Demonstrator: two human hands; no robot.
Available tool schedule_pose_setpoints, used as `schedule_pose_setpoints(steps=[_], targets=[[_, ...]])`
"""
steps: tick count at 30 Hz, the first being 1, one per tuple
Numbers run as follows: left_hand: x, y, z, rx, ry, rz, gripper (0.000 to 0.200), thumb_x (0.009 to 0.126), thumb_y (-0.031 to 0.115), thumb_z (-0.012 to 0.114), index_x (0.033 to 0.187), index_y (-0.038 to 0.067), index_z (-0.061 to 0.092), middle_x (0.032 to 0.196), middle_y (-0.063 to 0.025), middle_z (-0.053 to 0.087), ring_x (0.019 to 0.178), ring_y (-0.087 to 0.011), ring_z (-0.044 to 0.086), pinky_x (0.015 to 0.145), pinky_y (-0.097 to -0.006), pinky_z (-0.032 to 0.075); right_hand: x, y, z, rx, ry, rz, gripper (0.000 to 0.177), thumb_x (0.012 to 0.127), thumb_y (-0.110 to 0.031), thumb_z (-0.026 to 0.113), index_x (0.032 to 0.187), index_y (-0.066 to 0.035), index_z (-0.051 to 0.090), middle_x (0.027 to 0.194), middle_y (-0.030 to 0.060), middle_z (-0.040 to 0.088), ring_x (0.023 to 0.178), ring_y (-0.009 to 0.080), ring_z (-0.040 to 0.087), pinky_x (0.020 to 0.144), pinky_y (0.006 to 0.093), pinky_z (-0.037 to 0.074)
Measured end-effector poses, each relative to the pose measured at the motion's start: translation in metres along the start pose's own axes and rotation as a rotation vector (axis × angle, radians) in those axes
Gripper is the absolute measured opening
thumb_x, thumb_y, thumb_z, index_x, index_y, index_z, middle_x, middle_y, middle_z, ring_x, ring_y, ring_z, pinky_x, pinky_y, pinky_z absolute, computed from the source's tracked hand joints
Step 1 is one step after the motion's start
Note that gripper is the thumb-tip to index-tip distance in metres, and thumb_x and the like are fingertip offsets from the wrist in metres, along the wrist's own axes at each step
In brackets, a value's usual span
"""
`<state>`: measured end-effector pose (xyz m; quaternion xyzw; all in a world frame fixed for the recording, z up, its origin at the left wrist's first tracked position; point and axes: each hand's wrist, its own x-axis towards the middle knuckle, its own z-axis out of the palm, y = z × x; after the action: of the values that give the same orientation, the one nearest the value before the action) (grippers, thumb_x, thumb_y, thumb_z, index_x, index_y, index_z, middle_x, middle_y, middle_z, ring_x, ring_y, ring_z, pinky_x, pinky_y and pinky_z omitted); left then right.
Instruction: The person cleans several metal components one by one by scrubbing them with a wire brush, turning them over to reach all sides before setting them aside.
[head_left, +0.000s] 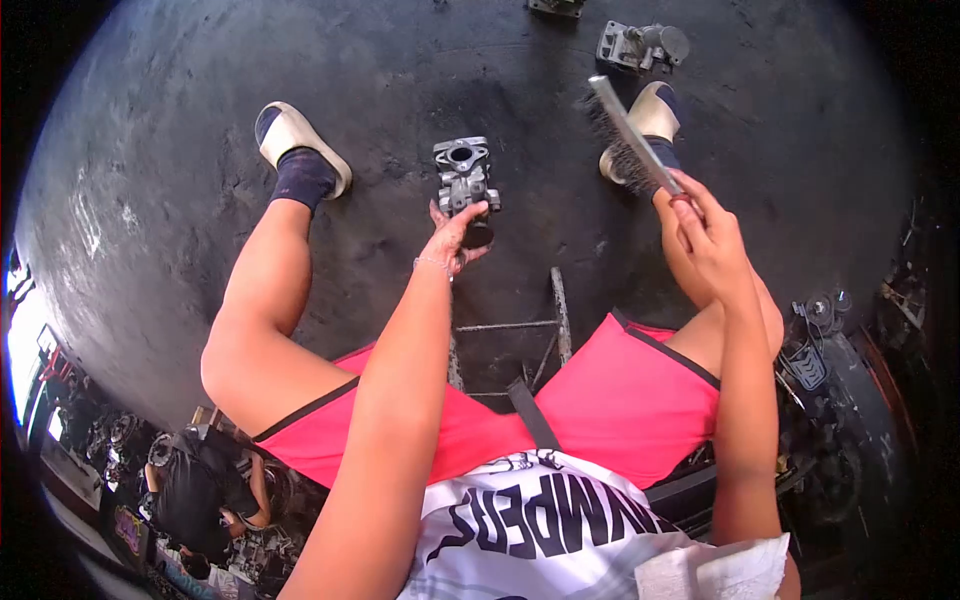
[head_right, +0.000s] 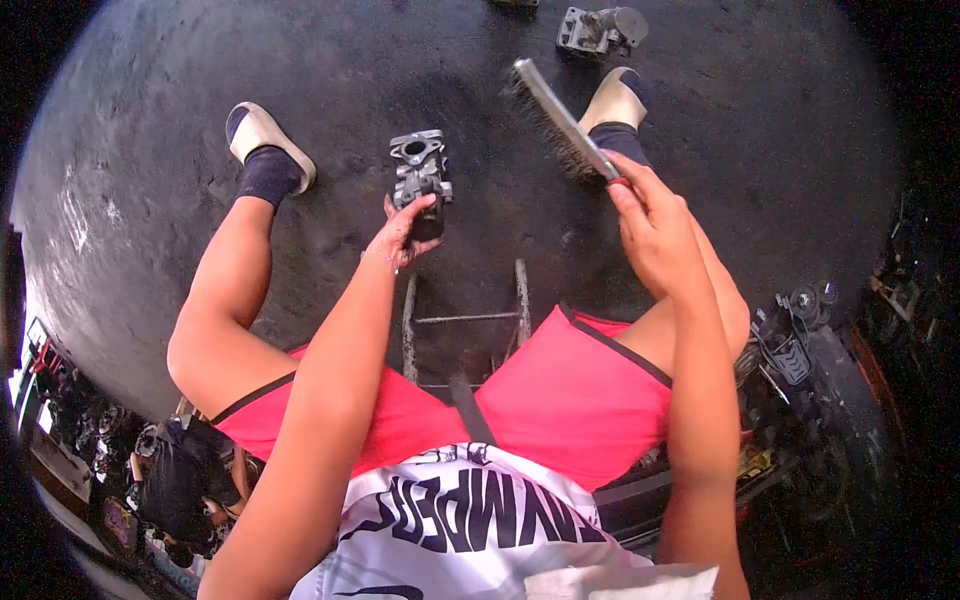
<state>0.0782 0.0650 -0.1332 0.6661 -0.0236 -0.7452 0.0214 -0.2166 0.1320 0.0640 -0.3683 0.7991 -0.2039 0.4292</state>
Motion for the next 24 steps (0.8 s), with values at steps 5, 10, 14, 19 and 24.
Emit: schedule_pose_setpoints(steps=[5,10,14,19,24], targets=[[-0.008,-0.041,-0.016,0.062,-0.071,0.15,0.12,0.065,0.017,0.08,0.143,0.029,-0.011,0.137,-0.0129,0.031,0.12,-0.0329,0.041,0.087,-0.0556,0.042,0.039,-0.019,0.003,-0.133,-0.158,-0.103,0.031,0.091,-0.017,0.052,0.12,-0.008,0.056,0.076,0.0145,0.06,0.068,0.0197,0.058,0.068,0.0288,0.045],[0.01,-0.073,-0.027,0.089,-0.061,0.21,0.121,0.063,0.02,0.082,0.144,0.024,-0.008,0.138,-0.0129,0.029,0.124,-0.0318,0.036,0.096,-0.0524,0.036,0.054,-0.013,0.002,-0.186,-0.23,0.016,0.031,0.092,-0.021,0.051,0.12,-0.01,0.055,0.084,0.0175,0.063,0.078,0.0254,0.064,0.072,0.0327,0.046],[0.014,-0.075,-0.026,0.343,0.06,0.398,0.124,0.057,0.024,0.084,0.143,0.01,-0.003,0.137,-0.0143,0.031,0.125,-0.027,0.036,0.104,-0.0381,0.029,0.052,-0.005,0.005,-0.239,-0.323,0.07,0.028,0.092,-0.019,0.05,0.117,-0.007,0.056,0.095,0.0176,0.064,0.089,0.0323,0.063,0.078,0.0363,0.046],[0.022,-0.081,-0.04,0.572,0.097,0.647,0.124,0.053,0.013,0.084,0.143,0.013,0.0,0.134,-0.0187,0.037,0.121,-0.0314,0.043,0.098,-0.0386,0.04,0.053,0.0,0.004,-0.343,-0.429,0.071,0.03,0.091,-0.016,0.05,0.118,-0.003,0.053,0.096,0.0215,0.062,0.093,0.0339,0.061,0.081,0.0385,0.044],[0.015,-0.074,-0.044,0.75,0.148,0.602,0.122,0.054,0.016,0.082,0.143,0.024,-0.001,0.122,-0.0237,0.051,0.108,-0.0407,0.054,0.095,-0.0439,0.043,0.047,0.029,0.027,-0.36,-0.388,0.0,0.032,0.092,-0.016,0.049,0.121,-0.004,0.051,0.093,0.0222,0.063,0.087,0.0342,0.062,0.079,0.039,0.046]])
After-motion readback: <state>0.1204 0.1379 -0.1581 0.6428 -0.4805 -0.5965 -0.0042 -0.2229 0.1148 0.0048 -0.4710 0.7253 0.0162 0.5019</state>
